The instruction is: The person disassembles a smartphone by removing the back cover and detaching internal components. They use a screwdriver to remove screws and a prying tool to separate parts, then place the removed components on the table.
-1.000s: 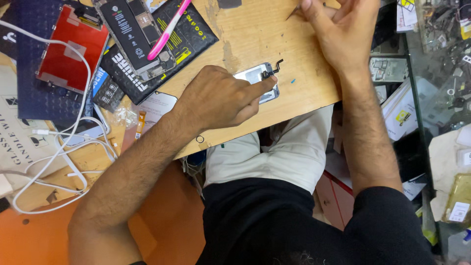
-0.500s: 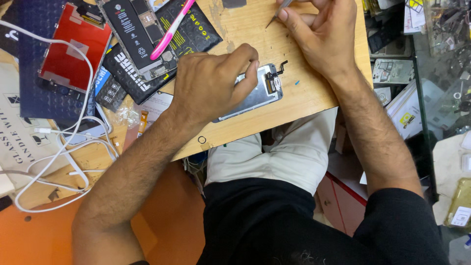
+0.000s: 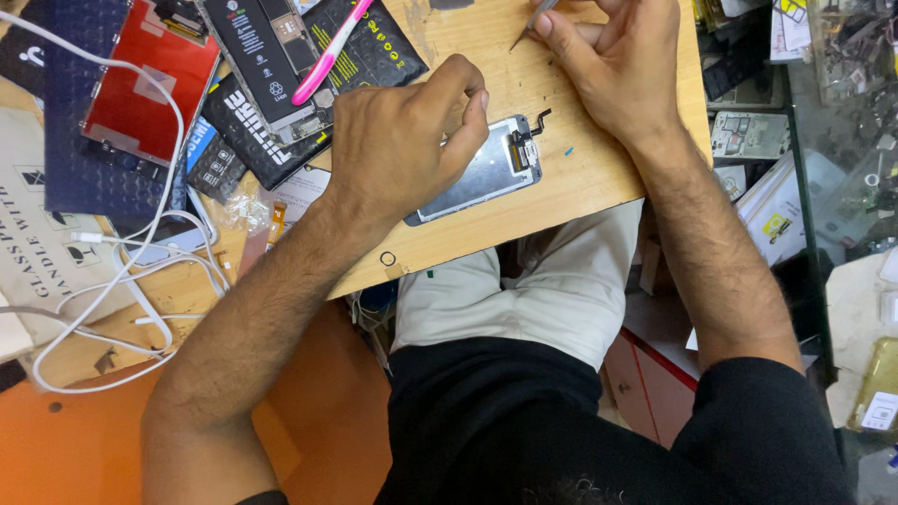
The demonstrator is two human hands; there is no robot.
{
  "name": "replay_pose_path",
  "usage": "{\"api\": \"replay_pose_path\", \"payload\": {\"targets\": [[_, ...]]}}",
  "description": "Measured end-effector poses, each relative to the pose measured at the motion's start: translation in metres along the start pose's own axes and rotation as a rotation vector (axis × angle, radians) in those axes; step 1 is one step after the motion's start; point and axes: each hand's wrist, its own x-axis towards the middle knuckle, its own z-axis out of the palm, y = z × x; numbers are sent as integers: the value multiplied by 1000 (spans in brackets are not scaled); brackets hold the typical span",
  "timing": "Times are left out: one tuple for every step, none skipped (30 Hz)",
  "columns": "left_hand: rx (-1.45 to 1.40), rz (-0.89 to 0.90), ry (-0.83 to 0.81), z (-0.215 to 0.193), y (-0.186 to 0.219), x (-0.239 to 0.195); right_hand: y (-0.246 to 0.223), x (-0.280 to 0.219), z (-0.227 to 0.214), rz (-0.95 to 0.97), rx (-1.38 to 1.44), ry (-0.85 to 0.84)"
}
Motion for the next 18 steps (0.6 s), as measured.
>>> {"api": "replay_pose_path", "payload": {"targets": [[-4, 1, 0, 0, 0, 0, 2, -1, -1, -12, -16, -4], [-7, -1, 1, 0, -1, 0, 5, -2, -1, -24, -31, -9], [-7, -13, -5, 0, -2, 0, 7, -4, -2, -21, -14, -2], [-8, -24, -14, 1, -2, 0, 8, -6, -3, -17, 4, 7], [-9, -36, -23, 1, -2, 0, 9, -9, -4, -15, 19, 15], [-8, -35, -27, 2, -2, 0, 9, -11, -6, -19, 32, 27], [-7, -33, -31, 2, -3, 0, 9, -14, -8, -26, 43, 37], [-7, -33, -37, 2, -2, 0, 8, -17, -9, -11, 75, 64], [-15, -18, -27, 2, -2, 0, 5, -21, -10, 4, 108, 91], [-26, -4, -17, 2, -2, -1, 2, -27, -12, 38, 158, 134], [-36, 11, -7, 2, -2, -1, -1, -34, -12, 47, 156, 158], [-29, 21, -16, 2, -1, -2, -6, -41, -12, 57, 153, 179], [-23, 32, -25, 2, -1, -2, -10, -50, -10, 42, 98, 181], [-16, 40, -36, 3, 0, -3, -14, -59, -7, 75, 85, 215], [-26, 45, -53, 4, 1, -4, -18, -68, -5, 107, 72, 245], [-34, 51, -72, 4, 2, -4, -21, -78, 0, 188, 100, 310], [-44, 57, -91, 5, 3, -5, -23, -85, 4, 196, 78, 328], [-52, 73, -102, 5, 4, -6, -25, -93, 7, 201, 55, 348]]}}
